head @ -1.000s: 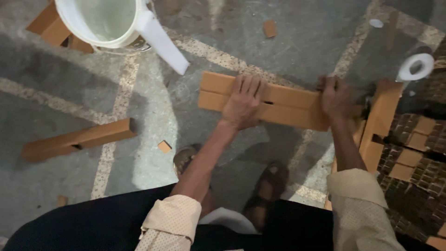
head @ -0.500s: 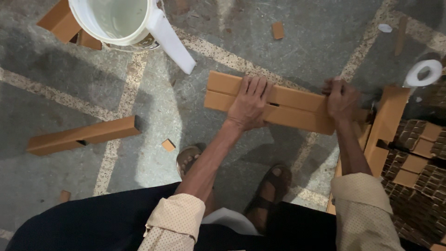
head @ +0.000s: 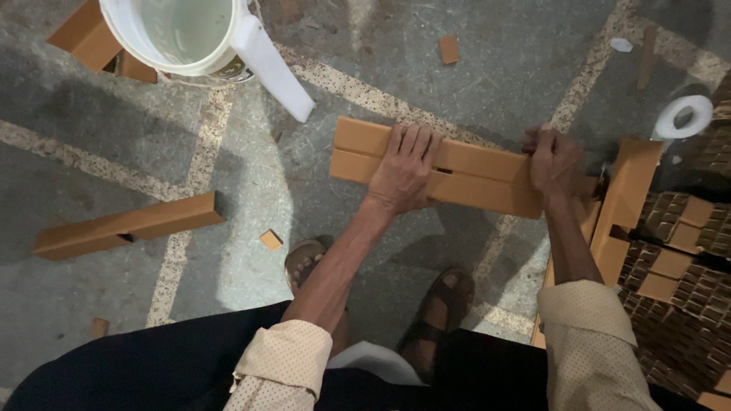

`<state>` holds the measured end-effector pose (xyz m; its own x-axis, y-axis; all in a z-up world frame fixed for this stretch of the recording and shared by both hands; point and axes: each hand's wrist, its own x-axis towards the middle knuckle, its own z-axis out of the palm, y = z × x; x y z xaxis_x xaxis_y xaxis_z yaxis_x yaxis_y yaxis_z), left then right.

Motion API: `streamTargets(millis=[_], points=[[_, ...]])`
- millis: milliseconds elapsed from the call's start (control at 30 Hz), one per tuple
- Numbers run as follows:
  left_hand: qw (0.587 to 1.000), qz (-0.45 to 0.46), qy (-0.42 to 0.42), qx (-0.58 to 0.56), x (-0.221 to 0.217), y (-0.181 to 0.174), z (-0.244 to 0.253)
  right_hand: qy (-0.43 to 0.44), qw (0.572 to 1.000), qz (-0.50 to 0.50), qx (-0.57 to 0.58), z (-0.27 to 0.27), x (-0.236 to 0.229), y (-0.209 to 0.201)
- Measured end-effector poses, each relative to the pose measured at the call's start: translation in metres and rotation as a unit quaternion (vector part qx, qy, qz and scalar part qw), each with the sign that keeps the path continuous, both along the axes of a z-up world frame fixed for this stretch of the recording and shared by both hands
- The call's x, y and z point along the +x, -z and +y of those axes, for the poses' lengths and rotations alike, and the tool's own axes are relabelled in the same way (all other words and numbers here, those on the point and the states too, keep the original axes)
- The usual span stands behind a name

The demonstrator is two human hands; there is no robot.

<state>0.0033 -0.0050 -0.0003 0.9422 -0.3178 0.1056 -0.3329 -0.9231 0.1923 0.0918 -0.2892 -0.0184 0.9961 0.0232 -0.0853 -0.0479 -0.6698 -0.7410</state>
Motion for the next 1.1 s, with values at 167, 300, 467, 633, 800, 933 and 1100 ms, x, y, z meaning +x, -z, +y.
streamTargets(millis=[167,300,467,633,800,933,1100], points=[[0.998,0.024,0.008,0.065,0.001,0.000,-0.001,0.007,1.000,0.015,0.012,-0.003,0.001,0.003],[0.998,0.027,0.007,0.061,0.001,0.001,-0.002,0.019,0.999,0.030,0.000,0.001,0.000,-0.001],[0.999,0.020,0.006,0.049,0.001,0.003,-0.001,0.014,0.999,0.036,-0.021,0.007,0.000,-0.012],[0.999,0.013,0.003,0.043,0.000,-0.001,0.000,0.018,0.998,0.042,-0.037,0.010,-0.001,-0.018],[0.999,0.019,0.003,0.028,0.001,-0.001,0.000,0.025,0.999,0.039,-0.009,0.009,0.000,-0.013],[0.999,-0.005,0.001,0.042,0.001,0.003,-0.001,0.024,0.999,0.036,-0.022,0.009,0.001,-0.014],[0.998,0.002,0.005,0.062,0.000,0.003,-0.001,0.026,0.996,0.059,-0.059,0.015,-0.001,-0.026]])
